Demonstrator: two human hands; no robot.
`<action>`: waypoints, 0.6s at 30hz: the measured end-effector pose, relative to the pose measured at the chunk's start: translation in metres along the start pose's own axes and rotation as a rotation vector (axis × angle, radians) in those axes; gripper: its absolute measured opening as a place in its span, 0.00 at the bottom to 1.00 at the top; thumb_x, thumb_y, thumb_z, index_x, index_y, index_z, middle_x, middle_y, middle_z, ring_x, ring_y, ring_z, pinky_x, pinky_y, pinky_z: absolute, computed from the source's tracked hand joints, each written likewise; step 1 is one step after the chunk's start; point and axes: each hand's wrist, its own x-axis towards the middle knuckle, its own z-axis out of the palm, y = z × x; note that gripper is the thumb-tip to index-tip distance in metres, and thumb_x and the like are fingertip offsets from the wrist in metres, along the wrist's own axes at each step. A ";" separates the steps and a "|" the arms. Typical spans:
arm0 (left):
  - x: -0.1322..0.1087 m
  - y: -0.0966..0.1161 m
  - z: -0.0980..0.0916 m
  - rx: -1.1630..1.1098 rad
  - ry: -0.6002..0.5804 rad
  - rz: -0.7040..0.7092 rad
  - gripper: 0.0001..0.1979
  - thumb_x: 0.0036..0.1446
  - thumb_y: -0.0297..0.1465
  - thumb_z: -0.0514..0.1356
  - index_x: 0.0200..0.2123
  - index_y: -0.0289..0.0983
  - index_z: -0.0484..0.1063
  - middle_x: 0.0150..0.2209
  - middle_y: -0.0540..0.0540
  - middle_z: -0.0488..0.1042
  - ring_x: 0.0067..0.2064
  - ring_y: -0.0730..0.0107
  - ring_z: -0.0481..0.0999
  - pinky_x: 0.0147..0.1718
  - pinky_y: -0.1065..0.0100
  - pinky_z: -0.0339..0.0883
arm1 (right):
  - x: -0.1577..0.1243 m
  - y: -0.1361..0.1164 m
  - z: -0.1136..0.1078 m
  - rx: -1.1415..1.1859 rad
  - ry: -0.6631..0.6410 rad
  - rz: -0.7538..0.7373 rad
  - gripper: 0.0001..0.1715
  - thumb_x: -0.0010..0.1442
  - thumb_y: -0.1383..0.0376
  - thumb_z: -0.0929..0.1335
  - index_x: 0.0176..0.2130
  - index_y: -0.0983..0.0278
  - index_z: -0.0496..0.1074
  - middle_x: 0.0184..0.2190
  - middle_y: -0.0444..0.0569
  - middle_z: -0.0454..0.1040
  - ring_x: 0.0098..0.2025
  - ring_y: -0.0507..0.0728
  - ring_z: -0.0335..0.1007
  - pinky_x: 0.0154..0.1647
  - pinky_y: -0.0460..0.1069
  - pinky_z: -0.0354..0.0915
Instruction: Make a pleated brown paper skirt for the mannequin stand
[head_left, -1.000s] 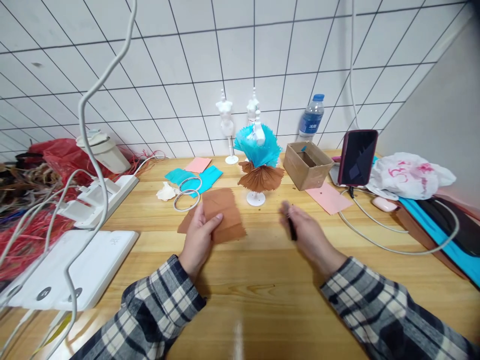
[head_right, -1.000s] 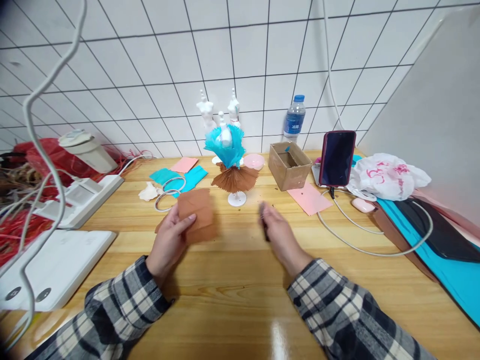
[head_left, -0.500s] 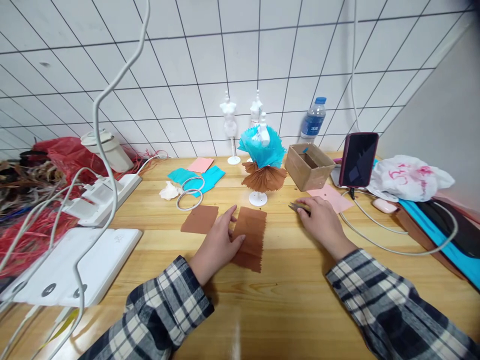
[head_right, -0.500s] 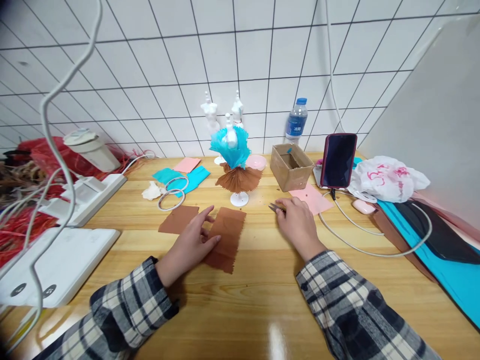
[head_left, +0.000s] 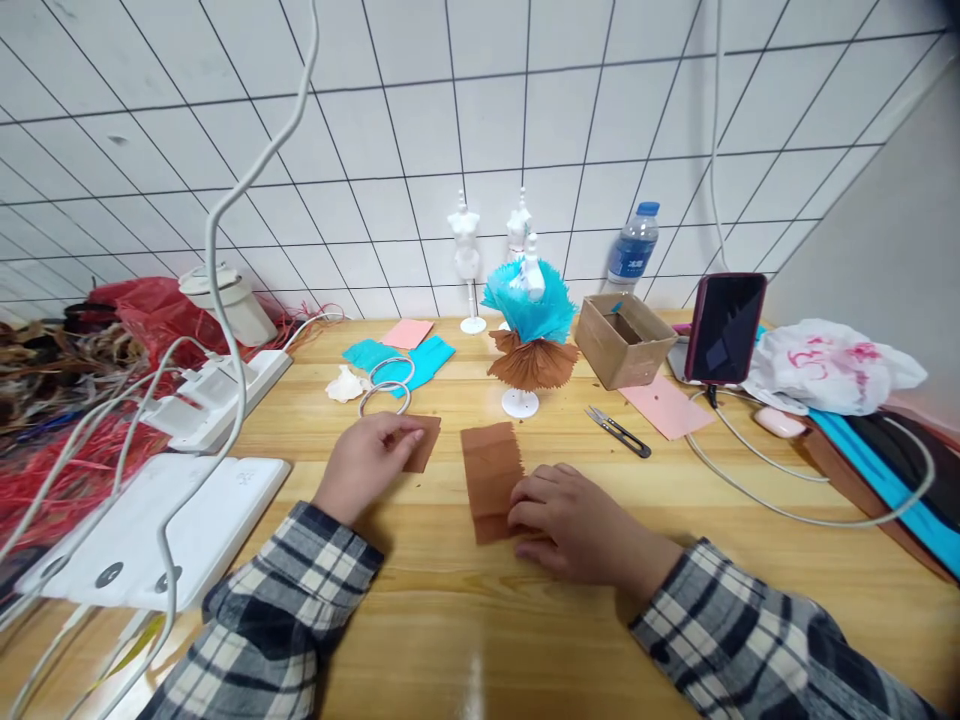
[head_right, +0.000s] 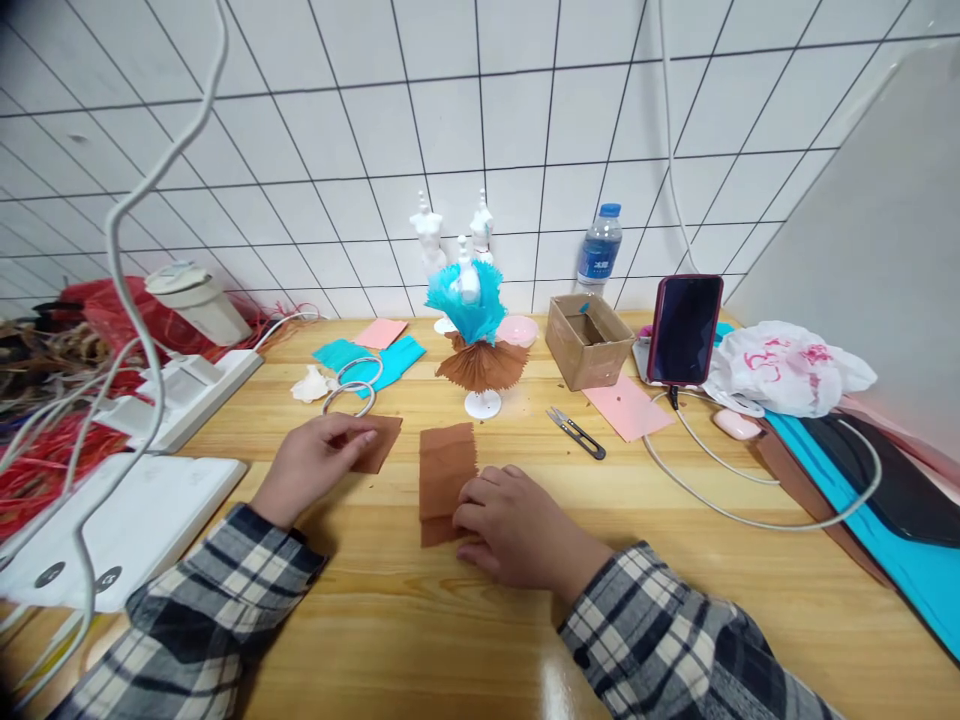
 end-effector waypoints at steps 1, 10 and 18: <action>-0.002 0.005 0.005 -0.047 -0.029 0.093 0.09 0.56 0.36 0.60 0.35 0.41 0.79 0.33 0.46 0.80 0.35 0.62 0.75 0.35 0.64 0.65 | 0.000 0.003 -0.002 -0.008 0.011 0.020 0.10 0.59 0.58 0.69 0.39 0.60 0.74 0.45 0.49 0.73 0.45 0.59 0.66 0.46 0.55 0.60; -0.023 0.071 0.032 -0.234 -0.510 0.481 0.12 0.54 0.36 0.64 0.43 0.43 0.75 0.41 0.44 0.77 0.43 0.60 0.74 0.41 0.63 0.67 | -0.001 0.009 0.002 0.019 0.029 0.121 0.08 0.60 0.62 0.68 0.40 0.61 0.74 0.41 0.48 0.72 0.43 0.56 0.69 0.42 0.51 0.65; 0.005 0.009 0.024 -0.070 -0.011 0.179 0.11 0.60 0.37 0.56 0.40 0.41 0.77 0.39 0.42 0.79 0.41 0.58 0.76 0.42 0.60 0.66 | -0.004 0.013 -0.006 0.140 0.089 0.147 0.04 0.59 0.65 0.68 0.35 0.60 0.75 0.42 0.45 0.72 0.38 0.52 0.70 0.39 0.48 0.64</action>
